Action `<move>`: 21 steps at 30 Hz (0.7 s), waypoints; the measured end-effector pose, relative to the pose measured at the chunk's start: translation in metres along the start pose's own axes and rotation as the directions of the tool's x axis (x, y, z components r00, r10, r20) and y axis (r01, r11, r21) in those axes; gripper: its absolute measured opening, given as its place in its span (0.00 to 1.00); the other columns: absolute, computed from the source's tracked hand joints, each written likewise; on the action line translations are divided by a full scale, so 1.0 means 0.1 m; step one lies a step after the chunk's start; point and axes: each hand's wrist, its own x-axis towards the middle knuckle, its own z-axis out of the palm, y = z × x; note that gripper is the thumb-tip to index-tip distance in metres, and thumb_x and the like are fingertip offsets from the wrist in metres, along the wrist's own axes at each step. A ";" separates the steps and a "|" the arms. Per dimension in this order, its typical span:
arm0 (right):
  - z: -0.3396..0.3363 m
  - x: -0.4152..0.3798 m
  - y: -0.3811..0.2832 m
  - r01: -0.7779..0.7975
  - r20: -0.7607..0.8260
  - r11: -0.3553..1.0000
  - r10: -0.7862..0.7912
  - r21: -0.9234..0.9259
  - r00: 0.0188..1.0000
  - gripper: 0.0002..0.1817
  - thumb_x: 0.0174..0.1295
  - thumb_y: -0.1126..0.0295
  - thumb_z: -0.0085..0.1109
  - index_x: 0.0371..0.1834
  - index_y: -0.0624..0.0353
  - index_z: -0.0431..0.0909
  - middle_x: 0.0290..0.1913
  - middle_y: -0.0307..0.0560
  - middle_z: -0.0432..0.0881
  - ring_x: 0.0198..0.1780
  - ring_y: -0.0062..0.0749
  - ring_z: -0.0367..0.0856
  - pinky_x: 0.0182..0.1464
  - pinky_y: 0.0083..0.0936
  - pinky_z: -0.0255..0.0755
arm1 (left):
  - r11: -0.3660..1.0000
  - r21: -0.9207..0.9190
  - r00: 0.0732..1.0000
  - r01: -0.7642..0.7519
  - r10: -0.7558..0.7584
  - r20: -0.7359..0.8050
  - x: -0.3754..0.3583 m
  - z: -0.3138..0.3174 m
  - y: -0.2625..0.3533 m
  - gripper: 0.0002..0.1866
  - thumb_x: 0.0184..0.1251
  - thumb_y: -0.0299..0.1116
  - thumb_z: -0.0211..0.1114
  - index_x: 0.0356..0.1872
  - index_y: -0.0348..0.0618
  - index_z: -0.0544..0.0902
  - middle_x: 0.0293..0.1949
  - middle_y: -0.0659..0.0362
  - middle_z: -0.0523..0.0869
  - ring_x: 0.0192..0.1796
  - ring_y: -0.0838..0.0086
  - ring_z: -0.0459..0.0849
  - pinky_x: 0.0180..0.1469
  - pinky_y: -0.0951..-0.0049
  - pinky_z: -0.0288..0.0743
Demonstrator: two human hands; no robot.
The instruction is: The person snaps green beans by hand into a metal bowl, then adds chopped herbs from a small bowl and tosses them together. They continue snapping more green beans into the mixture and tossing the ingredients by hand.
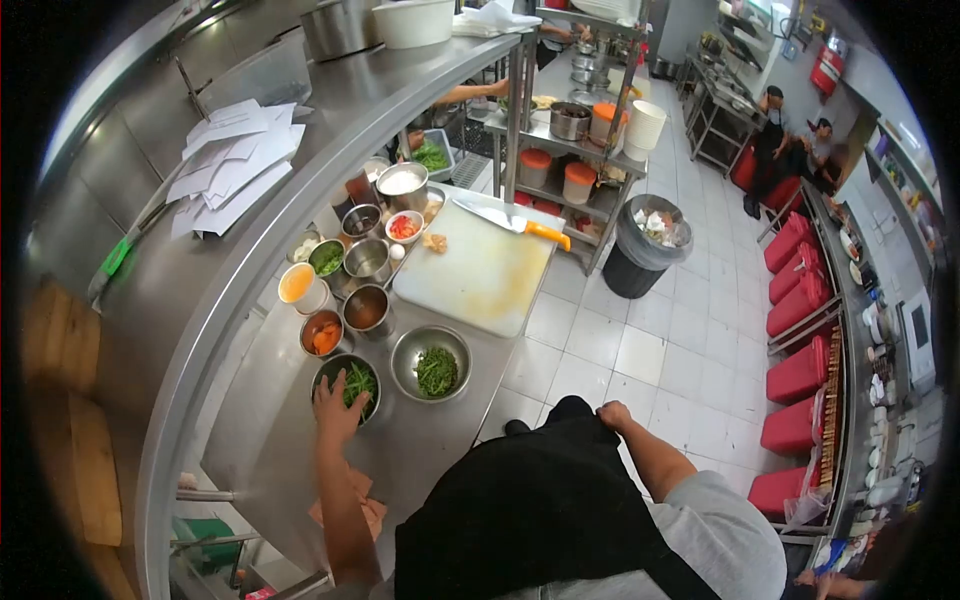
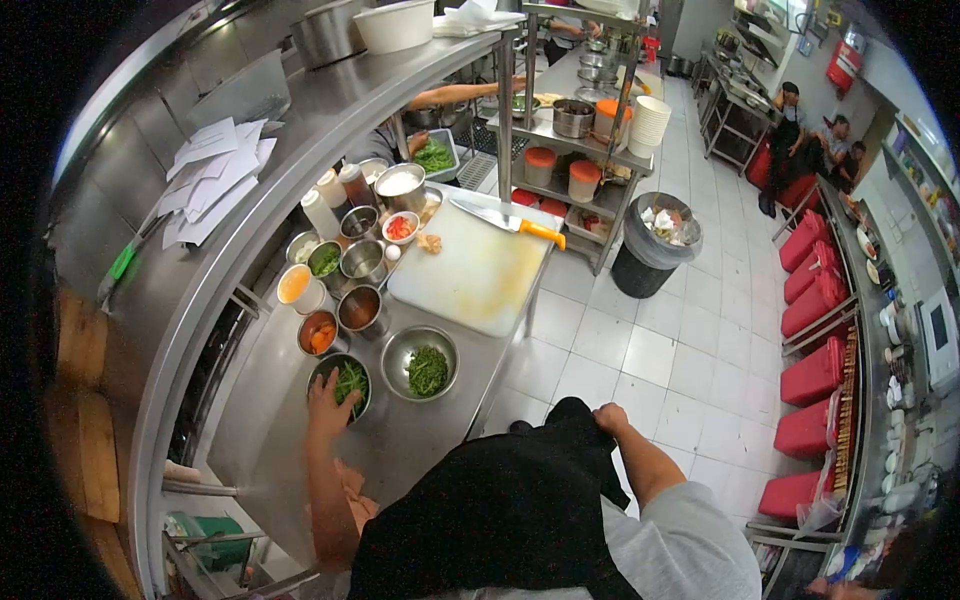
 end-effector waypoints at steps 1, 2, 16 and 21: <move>0.00 0.01 0.01 0.031 0.024 0.999 -0.030 -0.039 0.999 0.23 0.61 0.53 0.50 0.37 0.61 0.87 0.46 0.62 0.86 0.51 0.58 0.83 0.57 0.44 0.76 | 1.000 -0.002 1.000 -0.005 0.005 -0.008 0.01 0.06 -0.02 0.44 0.61 0.55 0.69 0.76 0.55 0.62 0.74 0.40 0.61 0.75 0.43 0.59 0.75 0.46 0.52; -0.01 0.03 0.02 0.061 0.050 0.995 -0.057 -0.077 0.997 0.23 0.61 0.53 0.49 0.40 0.62 0.87 0.48 0.62 0.85 0.53 0.58 0.83 0.58 0.44 0.75 | 0.999 0.040 1.000 -0.008 0.008 0.004 0.01 0.12 -0.04 0.44 0.61 0.56 0.69 0.76 0.53 0.63 0.73 0.39 0.62 0.74 0.43 0.59 0.75 0.45 0.51; 0.30 -0.26 -0.08 0.035 0.045 0.999 -0.035 -0.007 0.998 0.24 0.62 0.52 0.49 0.43 0.61 0.86 0.49 0.62 0.85 0.53 0.59 0.82 0.59 0.44 0.74 | 0.989 0.149 0.998 0.008 -0.017 0.061 0.16 0.24 -0.05 0.44 0.60 0.53 0.70 0.75 0.49 0.61 0.70 0.39 0.64 0.71 0.44 0.63 0.71 0.44 0.56; 0.41 -0.28 -0.07 0.141 0.137 0.989 -0.132 -0.052 0.982 0.24 0.64 0.53 0.48 0.43 0.61 0.86 0.48 0.65 0.84 0.52 0.61 0.82 0.59 0.47 0.74 | 0.989 0.148 1.000 -0.025 0.023 0.016 0.14 0.31 -0.08 0.44 0.59 0.52 0.70 0.74 0.48 0.62 0.68 0.38 0.66 0.69 0.44 0.64 0.68 0.43 0.57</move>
